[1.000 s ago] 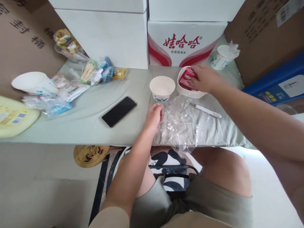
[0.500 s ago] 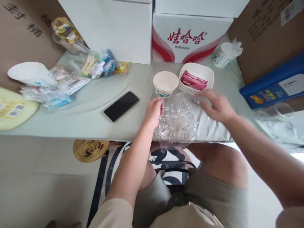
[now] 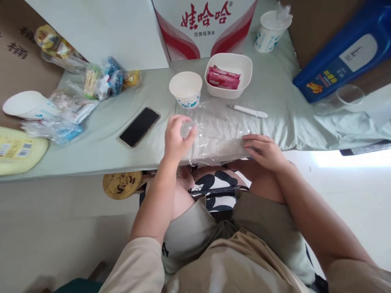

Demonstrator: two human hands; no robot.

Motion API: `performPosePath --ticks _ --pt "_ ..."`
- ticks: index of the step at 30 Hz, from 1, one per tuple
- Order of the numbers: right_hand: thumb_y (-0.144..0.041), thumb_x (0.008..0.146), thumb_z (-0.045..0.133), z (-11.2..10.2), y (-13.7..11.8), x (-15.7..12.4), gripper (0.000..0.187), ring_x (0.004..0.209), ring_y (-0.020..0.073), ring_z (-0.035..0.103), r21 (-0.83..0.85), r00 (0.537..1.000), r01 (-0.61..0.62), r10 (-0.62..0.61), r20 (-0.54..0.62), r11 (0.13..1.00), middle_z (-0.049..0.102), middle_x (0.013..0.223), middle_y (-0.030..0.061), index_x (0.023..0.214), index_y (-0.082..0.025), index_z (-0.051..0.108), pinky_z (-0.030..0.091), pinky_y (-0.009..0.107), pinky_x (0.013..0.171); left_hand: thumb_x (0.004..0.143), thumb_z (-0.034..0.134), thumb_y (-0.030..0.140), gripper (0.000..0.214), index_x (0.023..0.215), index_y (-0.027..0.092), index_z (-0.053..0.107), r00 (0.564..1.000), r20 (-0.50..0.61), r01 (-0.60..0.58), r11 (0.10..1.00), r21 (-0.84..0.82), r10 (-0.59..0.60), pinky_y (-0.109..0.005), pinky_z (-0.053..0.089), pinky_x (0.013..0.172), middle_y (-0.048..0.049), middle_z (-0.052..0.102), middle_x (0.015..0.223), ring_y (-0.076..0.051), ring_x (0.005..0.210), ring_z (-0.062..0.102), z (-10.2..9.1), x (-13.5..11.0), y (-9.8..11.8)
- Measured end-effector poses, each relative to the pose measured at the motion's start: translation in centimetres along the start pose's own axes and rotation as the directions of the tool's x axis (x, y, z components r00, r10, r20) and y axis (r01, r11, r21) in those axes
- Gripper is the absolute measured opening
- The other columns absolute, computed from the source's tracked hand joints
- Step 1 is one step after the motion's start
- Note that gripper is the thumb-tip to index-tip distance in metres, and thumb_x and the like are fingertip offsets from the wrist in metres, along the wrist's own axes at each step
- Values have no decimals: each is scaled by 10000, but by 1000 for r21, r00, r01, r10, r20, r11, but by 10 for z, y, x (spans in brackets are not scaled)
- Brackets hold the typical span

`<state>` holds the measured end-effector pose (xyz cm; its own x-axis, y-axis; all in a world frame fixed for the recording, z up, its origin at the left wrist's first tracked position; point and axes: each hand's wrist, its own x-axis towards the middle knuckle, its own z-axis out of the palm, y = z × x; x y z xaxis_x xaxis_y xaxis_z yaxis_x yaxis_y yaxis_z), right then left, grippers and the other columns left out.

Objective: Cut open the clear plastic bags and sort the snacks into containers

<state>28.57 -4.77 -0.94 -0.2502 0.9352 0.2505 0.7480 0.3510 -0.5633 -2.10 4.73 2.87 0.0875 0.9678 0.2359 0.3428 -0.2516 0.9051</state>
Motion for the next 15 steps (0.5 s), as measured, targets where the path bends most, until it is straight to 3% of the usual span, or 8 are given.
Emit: performPosePath --ticks 1,3,5,7,9,11,15 --pt "-281 906 586 0 0 1 170 1079 292 738 49 999 -38 40 -35 998 772 1181 106 915 -240 751 583 509 932 734 827 274 269 981 240 729 984 169 -61 998 30 56 -410 436 1112 -77 698 1154 -270 1193 604 1 -13 9" --pt "-309 895 588 -2 -2 1 176 944 268 752 121 988 -121 131 -79 985 793 1067 92 896 -239 750 601 461 842 624 889 275 448 1049 266 747 889 449 -141 986 90 87 -462 398 1168 -75 705 1236 -312 1264 587 8 -35 24" --pt "-331 880 587 -3 -3 0 188 843 253 741 147 967 -212 230 -114 966 796 941 72 901 -238 750 593 429 781 608 864 184 435 1020 287 769 830 556 -158 976 148 50 -478 387 1177 -62 717 1260 -323 1279 594 16 -49 28" --pt "-351 860 596 -5 -4 -3 194 797 247 727 159 936 -292 316 -153 943 784 856 59 900 -235 747 580 409 748 680 765 107 272 882 287 786 861 509 -83 981 176 -19 -433 458 1087 -46 766 1106 -278 1108 674 20 -53 25" --pt "-377 828 625 -6 -3 -6 191 769 243 719 190 912 -340 373 -173 921 774 832 55 878 -230 738 571 392 710 741 703 99 195 781 274 781 919 385 36 990 137 -86 -350 514 937 -35 775 909 -221 895 697 16 -48 18" --pt "-389 798 653 -7 -1 -8 179 757 242 718 233 901 -358 400 -169 904 769 832 50 852 -233 722 568 386 689 765 710 132 140 769 251 783 954 270 126 991 44 -133 -280 517 826 -39 768 822 -186 815 691 7 -38 12" --pt "-420 839 654 -7 6 -11 178 805 249 740 392 860 -347 456 -231 852 760 811 38 895 -252 671 583 409 758 771 738 167 36 747 189 755 954 167 277 944 -181 -249 -209 500 670 -48 734 697 -136 671 668 -6 -21 1"
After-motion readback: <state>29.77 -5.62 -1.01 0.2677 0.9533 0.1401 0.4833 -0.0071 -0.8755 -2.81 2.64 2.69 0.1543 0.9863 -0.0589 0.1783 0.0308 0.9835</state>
